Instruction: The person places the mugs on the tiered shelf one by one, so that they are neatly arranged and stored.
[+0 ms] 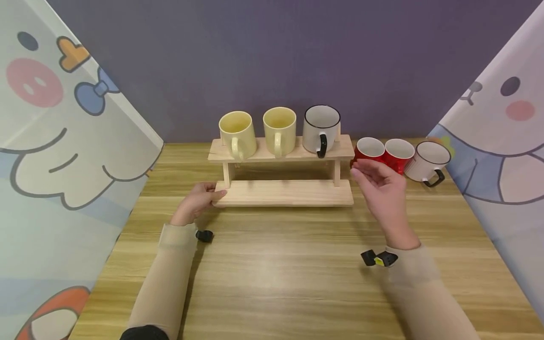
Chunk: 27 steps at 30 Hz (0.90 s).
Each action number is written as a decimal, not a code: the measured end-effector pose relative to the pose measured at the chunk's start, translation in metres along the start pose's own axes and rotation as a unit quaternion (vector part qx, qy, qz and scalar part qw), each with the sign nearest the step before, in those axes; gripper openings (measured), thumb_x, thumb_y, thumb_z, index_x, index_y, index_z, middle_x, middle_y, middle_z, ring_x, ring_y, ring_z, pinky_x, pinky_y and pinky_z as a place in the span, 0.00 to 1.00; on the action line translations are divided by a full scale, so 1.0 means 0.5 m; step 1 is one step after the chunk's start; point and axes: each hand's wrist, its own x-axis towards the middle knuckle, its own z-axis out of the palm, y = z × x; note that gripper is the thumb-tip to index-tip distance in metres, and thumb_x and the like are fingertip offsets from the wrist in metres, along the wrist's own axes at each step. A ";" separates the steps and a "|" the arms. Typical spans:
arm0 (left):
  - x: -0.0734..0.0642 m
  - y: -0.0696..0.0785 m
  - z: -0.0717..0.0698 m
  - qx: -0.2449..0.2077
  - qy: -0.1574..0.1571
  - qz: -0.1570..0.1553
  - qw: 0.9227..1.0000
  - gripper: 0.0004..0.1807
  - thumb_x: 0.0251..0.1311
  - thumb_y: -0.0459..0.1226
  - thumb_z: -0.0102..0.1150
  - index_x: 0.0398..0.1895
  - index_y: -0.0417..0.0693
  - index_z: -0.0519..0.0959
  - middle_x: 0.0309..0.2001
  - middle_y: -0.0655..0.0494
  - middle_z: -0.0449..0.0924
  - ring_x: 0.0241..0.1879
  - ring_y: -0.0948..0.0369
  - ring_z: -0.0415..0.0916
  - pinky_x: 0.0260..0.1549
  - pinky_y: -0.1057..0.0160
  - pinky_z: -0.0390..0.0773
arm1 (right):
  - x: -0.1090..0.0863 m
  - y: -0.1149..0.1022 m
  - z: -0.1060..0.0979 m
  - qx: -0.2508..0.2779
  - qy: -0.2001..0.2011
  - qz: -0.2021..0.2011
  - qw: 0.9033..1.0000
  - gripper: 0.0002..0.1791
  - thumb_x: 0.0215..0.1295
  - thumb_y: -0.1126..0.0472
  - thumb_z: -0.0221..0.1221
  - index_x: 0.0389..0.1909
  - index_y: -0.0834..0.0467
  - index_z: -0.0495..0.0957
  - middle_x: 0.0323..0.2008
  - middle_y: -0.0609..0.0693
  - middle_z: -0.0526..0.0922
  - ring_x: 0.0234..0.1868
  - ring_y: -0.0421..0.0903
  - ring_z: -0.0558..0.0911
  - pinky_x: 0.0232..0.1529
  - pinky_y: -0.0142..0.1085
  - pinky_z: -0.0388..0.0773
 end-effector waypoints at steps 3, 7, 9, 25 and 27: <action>0.000 0.001 0.001 0.000 0.002 0.000 1.000 0.24 0.72 0.38 0.62 0.62 0.30 0.72 0.38 0.48 0.75 0.25 0.63 0.65 0.25 0.64 0.69 | 0.009 0.013 -0.034 0.003 0.031 0.021 0.999 0.15 0.62 0.76 0.68 0.49 0.77 0.81 0.41 0.56 0.87 0.39 0.45 0.86 0.42 0.28 0.80; -0.003 0.001 0.000 -0.001 0.002 -0.002 1.000 0.23 0.72 0.38 0.62 0.61 0.30 0.73 0.35 0.50 0.74 0.24 0.63 0.63 0.25 0.64 0.68 | 0.022 0.036 -0.071 -0.070 0.065 0.067 0.993 0.17 0.63 0.70 0.69 0.50 0.74 0.82 0.39 0.48 0.87 0.36 0.41 0.84 0.40 0.25 0.79; -0.005 0.002 0.001 0.000 0.001 -0.003 1.000 0.23 0.72 0.38 0.62 0.61 0.29 0.73 0.35 0.50 0.73 0.24 0.62 0.63 0.26 0.64 0.68 | 0.028 0.049 -0.086 -0.120 0.079 0.096 0.985 0.18 0.64 0.66 0.70 0.52 0.72 0.82 0.39 0.43 0.87 0.38 0.38 0.84 0.40 0.23 0.77; 0.000 0.007 -0.002 -0.003 -0.013 -0.020 1.000 0.25 0.74 0.35 0.58 0.65 0.25 0.69 0.40 0.48 0.76 0.26 0.62 0.67 0.28 0.61 0.71 | 0.049 0.123 -0.150 -0.252 0.094 0.194 0.943 0.26 0.68 0.52 0.67 0.58 0.67 0.81 0.32 0.28 0.80 0.37 0.29 0.79 0.38 0.21 0.72; 0.001 0.007 -0.003 -0.004 -0.015 -0.021 1.000 0.23 0.74 0.34 0.57 0.64 0.24 0.69 0.39 0.48 0.76 0.26 0.62 0.66 0.28 0.61 0.71 | 0.053 0.128 -0.148 -0.258 0.091 0.185 0.944 0.25 0.68 0.53 0.66 0.57 0.68 0.81 0.33 0.29 0.80 0.37 0.29 0.79 0.38 0.21 0.73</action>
